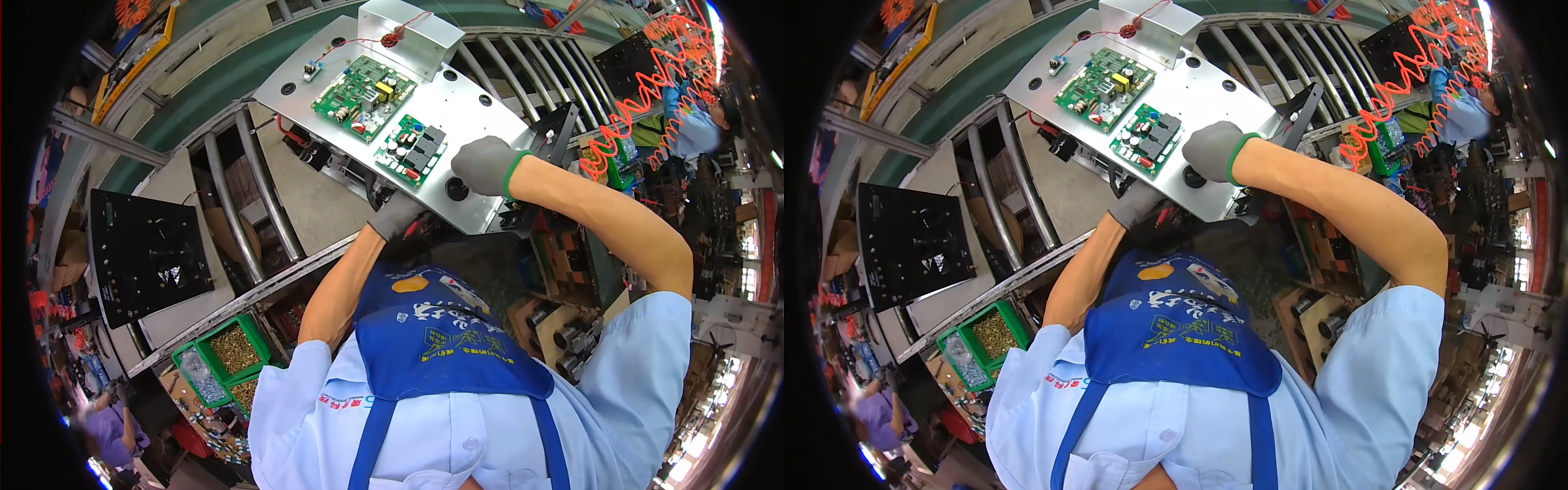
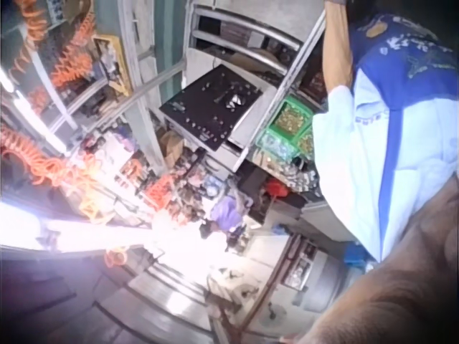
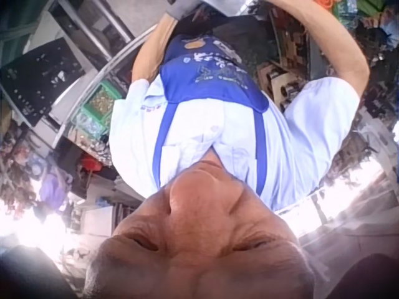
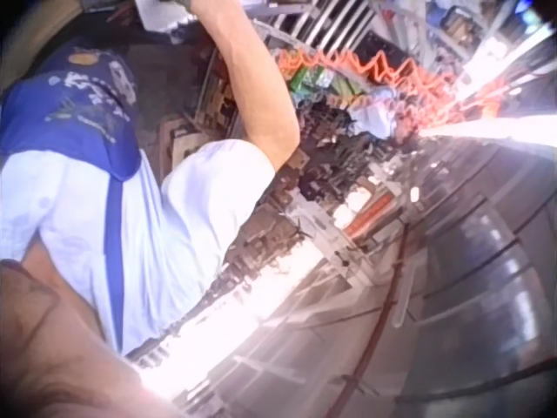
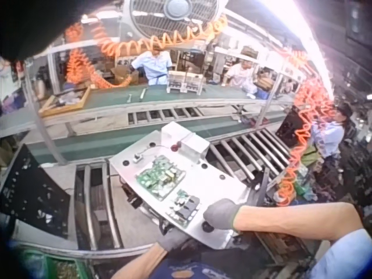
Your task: The person assembles electronic components on a factory floor, using a pneumatic screwdriver to secure circuit boards into a metal casing and fasten a motor to a wooden board. The person handles various wires and components, moving between a standing position at a workbench and sitting on a stool to work on the motor.
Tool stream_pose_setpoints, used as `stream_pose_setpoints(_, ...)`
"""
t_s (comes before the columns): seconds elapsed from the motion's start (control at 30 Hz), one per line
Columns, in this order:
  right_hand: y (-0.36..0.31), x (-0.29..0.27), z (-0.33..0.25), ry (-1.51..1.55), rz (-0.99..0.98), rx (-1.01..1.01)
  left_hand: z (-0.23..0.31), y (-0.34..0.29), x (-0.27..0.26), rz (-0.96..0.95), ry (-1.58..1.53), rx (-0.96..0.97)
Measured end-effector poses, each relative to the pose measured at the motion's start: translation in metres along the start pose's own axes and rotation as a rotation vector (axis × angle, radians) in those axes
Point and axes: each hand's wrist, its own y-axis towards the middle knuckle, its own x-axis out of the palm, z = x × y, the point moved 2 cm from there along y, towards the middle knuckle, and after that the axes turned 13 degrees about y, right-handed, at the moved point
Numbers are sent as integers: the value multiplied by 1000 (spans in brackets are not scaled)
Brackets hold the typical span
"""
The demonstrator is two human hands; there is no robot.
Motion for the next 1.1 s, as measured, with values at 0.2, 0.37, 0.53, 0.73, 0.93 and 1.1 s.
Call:
stream_pose_setpoints(0.2,4,0,1,71,-87,34,36,-12,5,55,375,250)
stream_pose_setpoints(0.37,14,7,7,99,-101,58,55,-21,16,140,295,282)
stream_pose_setpoints(0.53,15,10,14,164,-118,68,48,-17,15,172,490,336)
stream_pose_setpoints(0.73,13,13,12,192,-100,110,48,-20,16,187,345,334)
stream_pose_setpoints(0.93,19,17,19,254,-82,98,53,-20,18,180,283,296)
stream_pose_setpoints(1.1,20,18,21,267,-86,124,54,-16,16,138,501,375)
